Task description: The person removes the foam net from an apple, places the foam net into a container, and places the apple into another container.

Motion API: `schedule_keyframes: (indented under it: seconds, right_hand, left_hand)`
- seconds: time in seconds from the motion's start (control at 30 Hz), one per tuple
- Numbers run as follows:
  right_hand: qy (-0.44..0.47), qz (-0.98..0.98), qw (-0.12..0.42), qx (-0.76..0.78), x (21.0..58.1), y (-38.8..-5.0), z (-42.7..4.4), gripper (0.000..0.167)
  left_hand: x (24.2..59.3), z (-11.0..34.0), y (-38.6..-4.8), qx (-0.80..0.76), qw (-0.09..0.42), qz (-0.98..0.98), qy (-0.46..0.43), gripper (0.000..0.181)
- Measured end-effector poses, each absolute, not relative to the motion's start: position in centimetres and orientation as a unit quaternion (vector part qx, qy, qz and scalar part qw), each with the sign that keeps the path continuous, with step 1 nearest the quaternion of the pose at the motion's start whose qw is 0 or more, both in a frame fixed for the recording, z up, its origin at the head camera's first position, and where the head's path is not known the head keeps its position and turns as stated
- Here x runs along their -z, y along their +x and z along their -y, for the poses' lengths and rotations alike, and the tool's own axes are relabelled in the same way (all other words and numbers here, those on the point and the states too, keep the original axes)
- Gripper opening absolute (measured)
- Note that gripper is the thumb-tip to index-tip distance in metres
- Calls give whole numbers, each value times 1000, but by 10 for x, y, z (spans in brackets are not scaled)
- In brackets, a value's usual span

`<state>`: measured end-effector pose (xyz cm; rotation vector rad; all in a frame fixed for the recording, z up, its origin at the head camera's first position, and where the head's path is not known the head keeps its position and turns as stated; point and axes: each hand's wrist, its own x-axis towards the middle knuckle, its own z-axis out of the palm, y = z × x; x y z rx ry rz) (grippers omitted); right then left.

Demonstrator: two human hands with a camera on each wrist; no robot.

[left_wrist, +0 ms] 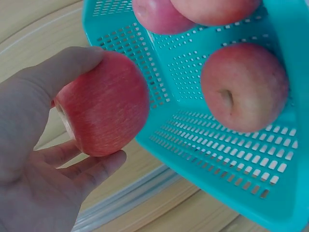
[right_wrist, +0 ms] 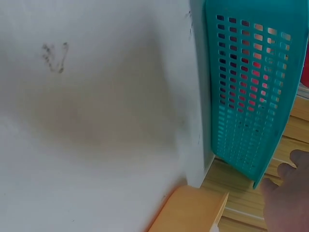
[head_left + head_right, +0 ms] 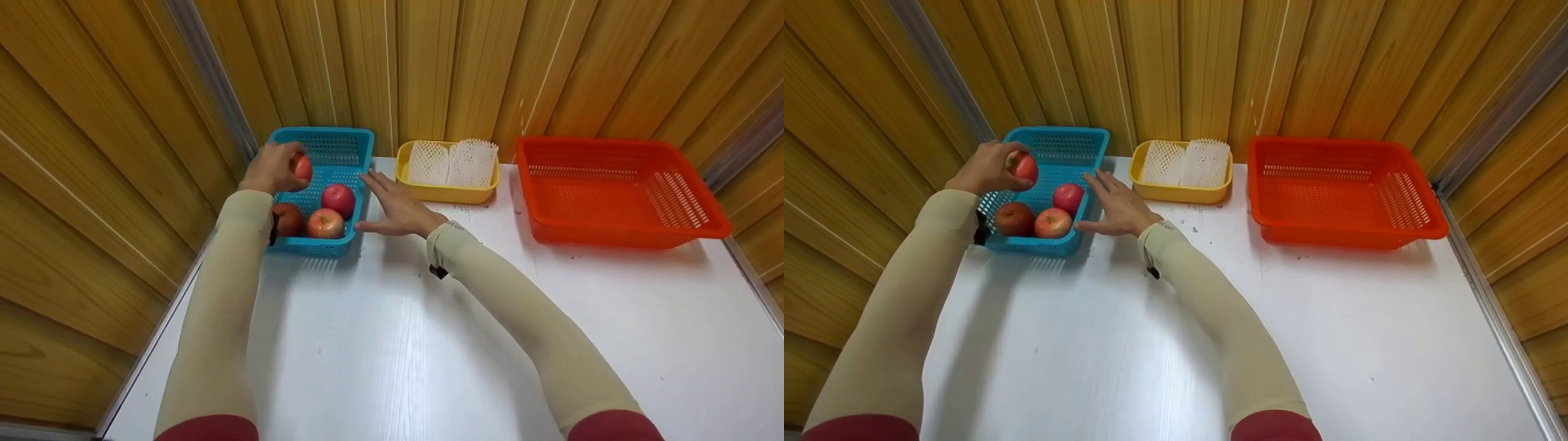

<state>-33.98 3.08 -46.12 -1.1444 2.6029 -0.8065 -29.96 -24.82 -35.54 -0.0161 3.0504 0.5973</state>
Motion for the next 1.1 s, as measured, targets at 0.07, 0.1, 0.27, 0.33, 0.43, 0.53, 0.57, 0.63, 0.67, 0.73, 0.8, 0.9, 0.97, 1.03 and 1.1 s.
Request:
schedule_keyframes:
  seconds: [0.07,0.1,0.27,0.33,0.43,0.53,0.57,0.63,0.67,0.73,0.8,0.9,0.97,1.03,1.1]
  right_hand:
    - [-388,-874,100,274,460,-339,-27,110]
    - [-391,-873,100,272,459,-338,-25,110]
    - [-396,-873,105,265,455,-339,-22,110]
    - [-392,-874,114,262,454,-339,-22,110]
    - [-381,-877,136,260,453,-339,-21,111]
    - [-377,-876,153,260,450,-339,-18,113]
    - [-376,-876,158,259,449,-338,-17,114]
    - [-372,-876,165,259,447,-338,-16,116]
    - [-370,-876,168,259,446,-339,-16,117]
    - [-367,-877,172,258,444,-339,-15,119]
    - [-364,-878,176,254,442,-339,-14,118]
    - [-366,-880,180,243,438,-339,-10,117]
    - [-362,-882,186,236,435,-338,-8,116]
    - [-358,-885,190,228,433,-338,-7,116]
    - [-355,-888,191,221,432,-338,-7,115]
  left_hand:
    - [355,251,-296,-194,17,-981,-9,64]
    - [355,252,-295,-192,17,-981,-10,65]
    - [353,254,-292,-190,13,-982,-12,66]
    - [353,255,-291,-192,15,-981,-16,66]
    - [353,258,-290,-201,21,-979,-25,66]
    - [354,262,-289,-215,29,-975,-38,68]
    - [354,263,-288,-217,32,-975,-41,68]
    - [355,264,-290,-224,40,-973,-46,69]
    - [355,264,-291,-226,43,-972,-47,69]
    - [356,264,-293,-227,51,-971,-49,69]
    - [356,263,-296,-226,59,-971,-53,69]
    - [359,264,-300,-227,73,-969,-60,70]
    - [362,265,-304,-233,84,-966,-67,72]
    - [366,265,-309,-235,93,-964,-76,72]
    - [370,264,-314,-230,98,-965,-83,71]
